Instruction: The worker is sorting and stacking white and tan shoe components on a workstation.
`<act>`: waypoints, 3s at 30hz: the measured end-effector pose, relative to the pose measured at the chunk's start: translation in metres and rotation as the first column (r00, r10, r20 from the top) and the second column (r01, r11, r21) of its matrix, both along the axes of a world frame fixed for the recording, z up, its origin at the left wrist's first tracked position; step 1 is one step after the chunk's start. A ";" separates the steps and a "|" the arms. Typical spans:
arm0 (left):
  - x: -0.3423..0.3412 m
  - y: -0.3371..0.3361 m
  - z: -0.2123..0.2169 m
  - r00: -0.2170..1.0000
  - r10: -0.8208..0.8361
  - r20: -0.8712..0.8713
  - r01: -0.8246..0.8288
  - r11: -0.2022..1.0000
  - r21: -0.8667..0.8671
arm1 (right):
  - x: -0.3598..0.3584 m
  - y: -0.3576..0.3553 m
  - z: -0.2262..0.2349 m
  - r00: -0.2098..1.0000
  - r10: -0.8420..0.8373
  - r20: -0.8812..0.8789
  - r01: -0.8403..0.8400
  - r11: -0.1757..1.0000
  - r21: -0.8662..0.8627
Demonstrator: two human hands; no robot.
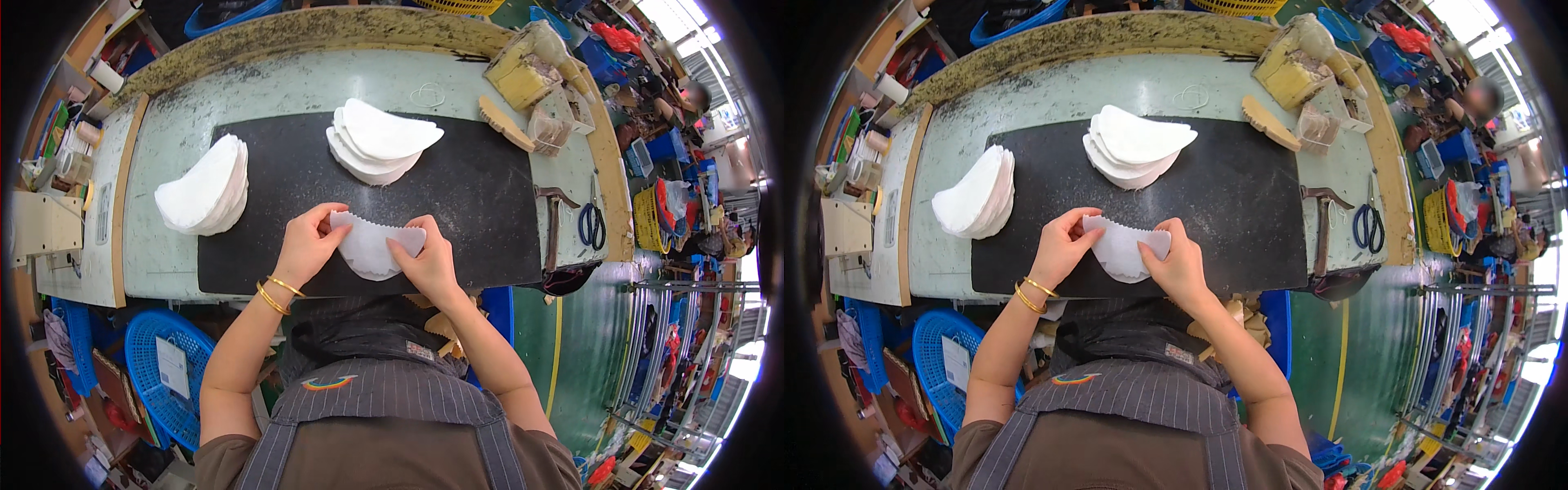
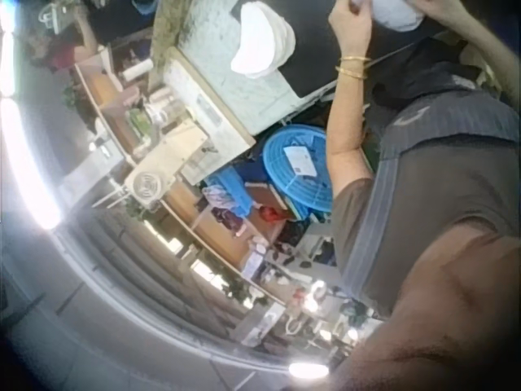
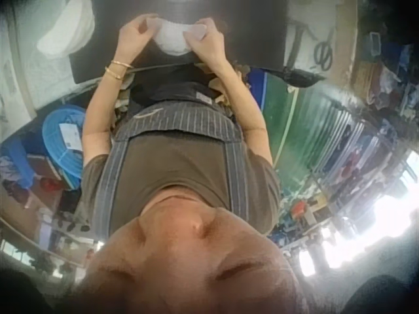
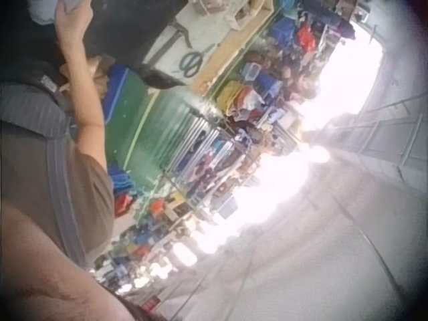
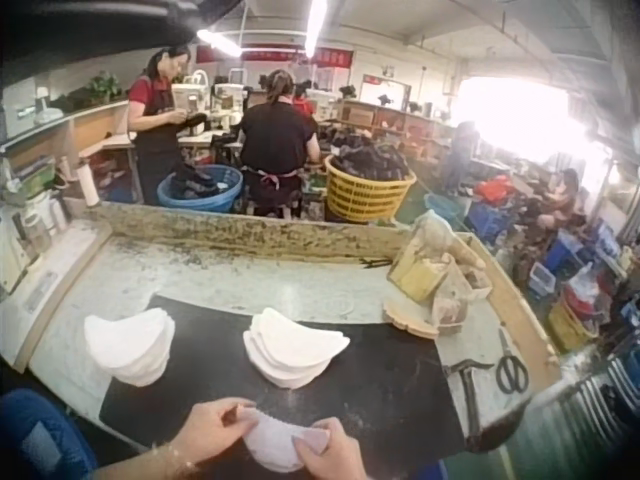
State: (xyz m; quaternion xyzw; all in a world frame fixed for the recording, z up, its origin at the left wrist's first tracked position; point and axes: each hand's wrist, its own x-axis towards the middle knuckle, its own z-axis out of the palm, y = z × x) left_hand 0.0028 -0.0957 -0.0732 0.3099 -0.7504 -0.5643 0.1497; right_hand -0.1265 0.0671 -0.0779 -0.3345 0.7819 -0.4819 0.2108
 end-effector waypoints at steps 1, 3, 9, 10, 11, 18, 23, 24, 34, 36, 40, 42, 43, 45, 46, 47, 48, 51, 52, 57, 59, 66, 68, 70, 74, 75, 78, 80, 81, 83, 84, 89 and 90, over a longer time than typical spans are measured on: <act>0.001 -0.001 -0.001 0.998 -0.028 0.052 0.034 0.991 -0.132 | 0.001 0.000 -0.002 1.000 0.006 0.008 -0.006 1.000 0.011; 0.002 0.001 -0.003 0.999 -0.033 0.042 0.038 0.991 -0.126 | 0.001 0.002 -0.006 0.999 0.011 -0.030 -0.009 0.999 0.044; 0.002 0.004 -0.005 0.996 -0.079 0.035 0.085 0.964 -0.250 | 0.002 0.001 -0.011 0.987 0.052 -0.153 -0.053 0.999 0.001; 0.003 0.006 -0.006 0.996 -0.091 0.012 0.090 0.935 -0.343 | 0.003 0.000 -0.013 0.987 0.054 -0.150 -0.054 0.999 0.008; 0.002 0.007 -0.010 0.996 -0.090 0.013 0.090 0.937 -0.338 | 0.004 -0.001 -0.014 0.960 0.068 -0.270 -0.057 0.997 0.051; -0.008 0.003 0.008 0.986 -0.052 0.156 0.155 0.604 -0.782 | -0.019 0.026 -0.005 0.709 -0.001 -0.705 0.224 0.949 0.224; 0.000 0.054 0.022 0.957 -0.263 0.124 0.265 0.617 -0.741 | -0.119 0.013 0.034 0.637 -0.125 -0.760 0.264 0.962 0.063; 0.003 0.069 0.020 0.927 -0.291 0.235 0.369 0.606 -0.705 | -0.145 0.000 0.035 0.580 -0.151 -0.801 0.304 0.952 0.040; 0.025 0.070 0.035 0.926 -0.089 -0.368 0.011 0.978 -0.208 | -0.179 -0.014 -0.008 0.501 -0.062 -0.863 0.111 0.994 -0.007; 0.007 0.071 0.045 0.819 0.495 -0.289 -0.245 0.757 0.605 | -0.149 0.013 0.004 0.478 -0.037 -0.878 0.009 0.999 -0.037; 0.008 0.055 -0.005 0.864 0.443 -0.239 -0.502 0.793 -0.346 | -0.116 0.035 0.020 0.608 0.255 -0.752 -0.208 0.965 0.159; 0.020 0.056 0.005 0.995 0.080 -0.053 -0.088 0.546 -0.833 | -0.102 0.024 0.024 0.638 0.174 -0.750 -0.102 0.985 0.143; 0.016 0.054 0.013 0.978 -0.163 0.127 0.197 0.555 -0.808 | -0.092 0.015 0.022 0.643 0.175 -0.746 -0.105 0.985 0.140; 0.006 0.062 0.006 0.901 -0.256 0.349 0.432 0.567 -0.701 | -0.086 -0.001 0.014 0.514 0.204 -0.833 0.082 0.955 0.285; 0.006 0.065 0.005 0.893 -0.256 0.371 0.450 0.554 -0.701 | -0.081 0.003 0.010 0.409 0.272 -0.871 0.088 0.938 0.335; 0.012 0.073 0.005 0.881 -0.260 0.395 0.472 0.541 -0.696 | -0.074 0.007 0.000 0.314 0.246 -0.917 0.102 0.952 0.290; 0.014 0.079 0.005 0.884 -0.248 0.396 0.465 0.553 -0.692 | -0.073 0.009 -0.006 0.246 0.253 -0.936 0.108 0.952 0.286; 0.016 0.086 0.011 0.901 -0.201 0.384 0.425 0.584 -0.692 | -0.074 0.016 0.004 0.340 0.219 -0.915 0.038 0.968 0.246; 0.012 0.083 0.022 0.927 -0.166 0.336 0.368 0.573 -0.732 | -0.076 0.019 0.010 0.493 0.195 -0.848 -0.035 0.978 0.205; -0.048 0.066 0.049 0.969 -0.231 -0.091 0.074 0.621 -0.781 | -0.088 0.028 -0.006 0.806 -0.200 -0.557 0.080 0.969 -0.233; -0.070 0.063 0.039 0.959 -0.241 -0.149 0.112 0.806 -0.582 | -0.084 0.030 -0.010 0.958 -0.279 -0.059 0.263 0.945 -0.194; -0.097 0.058 0.032 0.953 -0.134 -0.272 -0.011 0.881 -0.472 | -0.117 0.029 0.008 0.849 -0.146 0.508 0.272 0.945 -0.184; -0.105 0.059 0.029 0.960 -0.120 -0.253 -0.002 0.900 -0.435 | -0.121 0.024 0.011 0.842 -0.130 0.524 0.278 0.936 -0.215; -0.115 0.065 0.024 0.924 -0.268 -0.273 0.062 0.809 -0.585 | -0.118 0.025 0.004 0.839 -0.163 0.519 0.311 0.927 -0.212; -0.128 0.080 0.012 0.905 -0.423 -0.049 0.233 0.589 -0.774 | -0.121 0.035 -0.002 0.776 -0.176 0.606 0.448 0.829 -0.334; -0.124 0.080 0.001 0.903 -0.424 0.072 0.314 0.533 -0.786 | -0.127 0.043 -0.004 0.783 -0.194 0.591 0.522 0.723 -0.454; -0.112 0.078 0.009 0.915 -0.388 0.110 0.280 0.412 -0.867 | -0.113 0.062 0.086 0.681 -0.704 0.201 0.588 0.362 -0.724; -0.112 0.081 0.031 0.889 -0.456 -0.038 0.287 0.620 -0.730 | -0.086 0.072 0.102 0.484 -0.741 -0.466 0.398 0.660 -0.637; -0.105 0.088 0.045 0.892 -0.392 -0.225 0.195 0.783 -0.591 | -0.072 0.070 0.092 0.414 -0.545 -0.729 0.300 0.838 -0.456; -0.098 0.098 0.063 0.766 -0.178 -0.618 0.441 0.845 0.303 | -0.059 0.055 0.076 0.319 -0.262 -0.911 -0.141 0.937 -0.319; -0.090 0.094 0.069 0.862 -0.163 -0.479 0.313 0.916 0.251 | -0.046 0.051 0.078 0.354 -0.204 -0.913 -0.145 0.952 -0.269; -0.061 0.078 0.088 0.835 -0.079 -0.544 0.289 0.906 0.311 | -0.024 0.021 0.103 0.556 -0.296 -0.776 -0.129 0.892 -0.433; -0.057 0.076 0.090 0.814 -0.021 -0.580 0.305 0.866 0.397 | -0.021 0.016 0.106 0.515 -0.318 -0.796 -0.143 0.884 -0.446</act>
